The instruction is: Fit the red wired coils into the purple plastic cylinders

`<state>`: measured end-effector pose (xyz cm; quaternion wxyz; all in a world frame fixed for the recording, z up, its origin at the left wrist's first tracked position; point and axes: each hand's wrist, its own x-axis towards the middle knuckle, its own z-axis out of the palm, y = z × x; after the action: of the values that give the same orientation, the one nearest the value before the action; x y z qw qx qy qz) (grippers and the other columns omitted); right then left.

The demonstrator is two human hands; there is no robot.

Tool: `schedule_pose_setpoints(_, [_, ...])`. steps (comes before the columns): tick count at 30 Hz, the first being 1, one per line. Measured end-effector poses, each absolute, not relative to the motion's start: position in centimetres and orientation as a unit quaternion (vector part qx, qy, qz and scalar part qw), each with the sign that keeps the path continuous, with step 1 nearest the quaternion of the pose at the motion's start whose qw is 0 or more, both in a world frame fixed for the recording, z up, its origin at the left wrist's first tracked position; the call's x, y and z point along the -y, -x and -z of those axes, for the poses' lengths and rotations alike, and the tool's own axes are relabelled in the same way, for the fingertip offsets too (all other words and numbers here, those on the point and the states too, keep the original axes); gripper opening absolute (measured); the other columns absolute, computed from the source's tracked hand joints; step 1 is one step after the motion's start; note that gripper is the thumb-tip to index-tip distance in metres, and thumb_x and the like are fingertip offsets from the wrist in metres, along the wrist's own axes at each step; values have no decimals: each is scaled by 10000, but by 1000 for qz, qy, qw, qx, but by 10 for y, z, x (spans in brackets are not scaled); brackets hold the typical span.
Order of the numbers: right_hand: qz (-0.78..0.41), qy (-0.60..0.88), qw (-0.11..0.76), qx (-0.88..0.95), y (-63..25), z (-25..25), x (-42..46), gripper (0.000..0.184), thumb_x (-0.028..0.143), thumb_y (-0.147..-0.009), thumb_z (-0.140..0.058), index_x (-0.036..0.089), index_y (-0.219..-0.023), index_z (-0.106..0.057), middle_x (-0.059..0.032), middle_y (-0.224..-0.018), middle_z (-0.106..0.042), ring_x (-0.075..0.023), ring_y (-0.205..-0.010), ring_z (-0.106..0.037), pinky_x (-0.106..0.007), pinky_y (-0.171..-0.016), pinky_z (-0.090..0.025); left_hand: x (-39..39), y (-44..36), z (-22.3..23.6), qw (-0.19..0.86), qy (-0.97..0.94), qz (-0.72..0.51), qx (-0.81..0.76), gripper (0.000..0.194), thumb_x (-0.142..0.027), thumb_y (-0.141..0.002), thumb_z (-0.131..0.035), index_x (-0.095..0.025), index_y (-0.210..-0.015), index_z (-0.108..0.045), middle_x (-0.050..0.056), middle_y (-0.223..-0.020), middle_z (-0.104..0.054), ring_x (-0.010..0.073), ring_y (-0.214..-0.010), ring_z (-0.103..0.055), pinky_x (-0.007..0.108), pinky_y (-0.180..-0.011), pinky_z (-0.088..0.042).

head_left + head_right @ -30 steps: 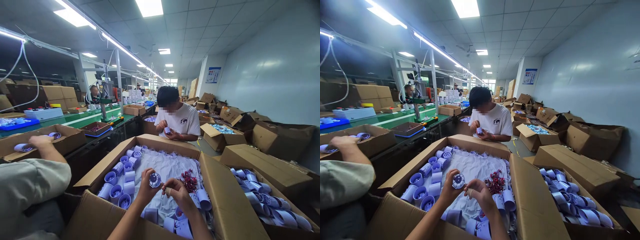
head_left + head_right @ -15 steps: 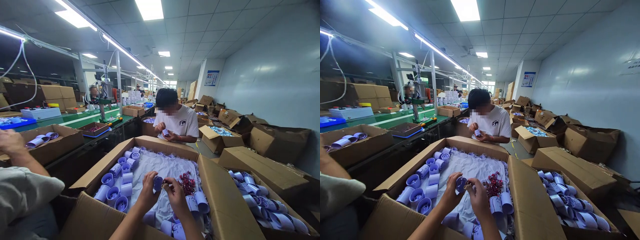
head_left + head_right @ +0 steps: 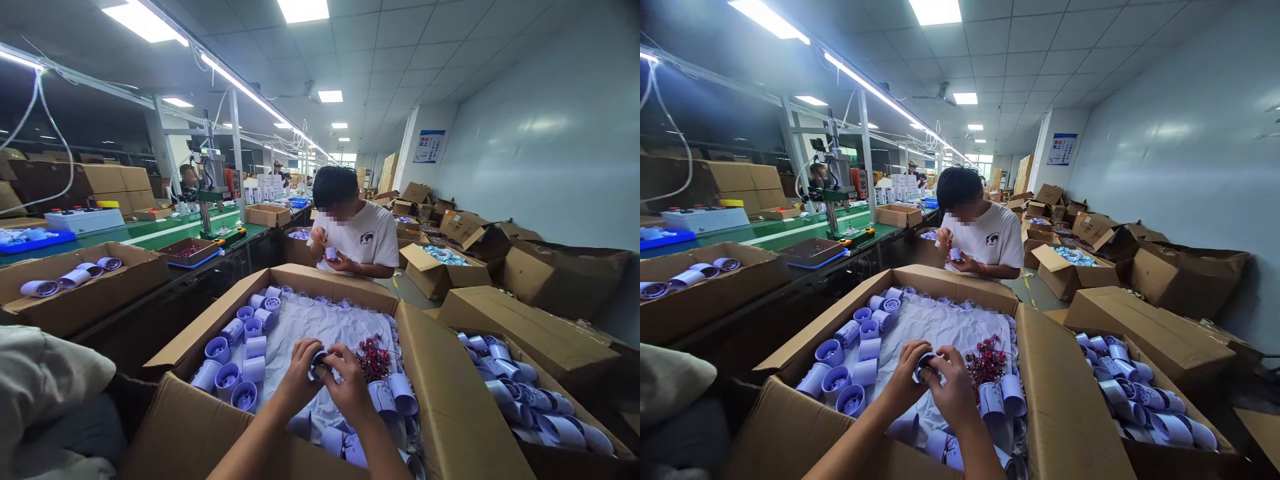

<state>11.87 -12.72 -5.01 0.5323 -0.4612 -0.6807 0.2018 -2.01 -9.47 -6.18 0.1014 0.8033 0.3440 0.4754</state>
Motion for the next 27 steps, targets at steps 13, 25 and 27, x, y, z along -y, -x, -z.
schedule_pose_setpoints(13, [-297, 507, 581, 563, -106, 48, 128, 327, 142, -644, -634, 252, -951, -602, -32, -925, -623, -204, -833, -579, -332, -722, -487, 96, 20, 60, 175, -792, -471, -347, 371, -162, -648, -617, -199, -1008, -534, 100, -1009, -622, 250, -988, -582, 416, -862, -490])
schedule_pose_setpoints(25, [-349, 499, 597, 522, -98, 58, 116, 499, 42, -554, -501, 269, -951, -701, -54, -988, -704, -276, -990, -621, -423, -929, -454, 91, 22, 65, 146, -827, -447, -308, 334, -99, -628, -550, -215, -941, -544, 87, -969, -650, 239, -919, -617, 396, -811, -518])
schedule_pose_setpoints(27, [-351, 510, 592, 517, -95, 57, 115, 497, 50, -566, -501, 266, -966, -704, -63, -1007, -705, -285, -1010, -619, -431, -937, -448, 90, 24, 67, 141, -829, -441, -314, 338, -104, -631, -542, -215, -949, -547, 93, -977, -650, 248, -927, -621, 405, -812, -523])
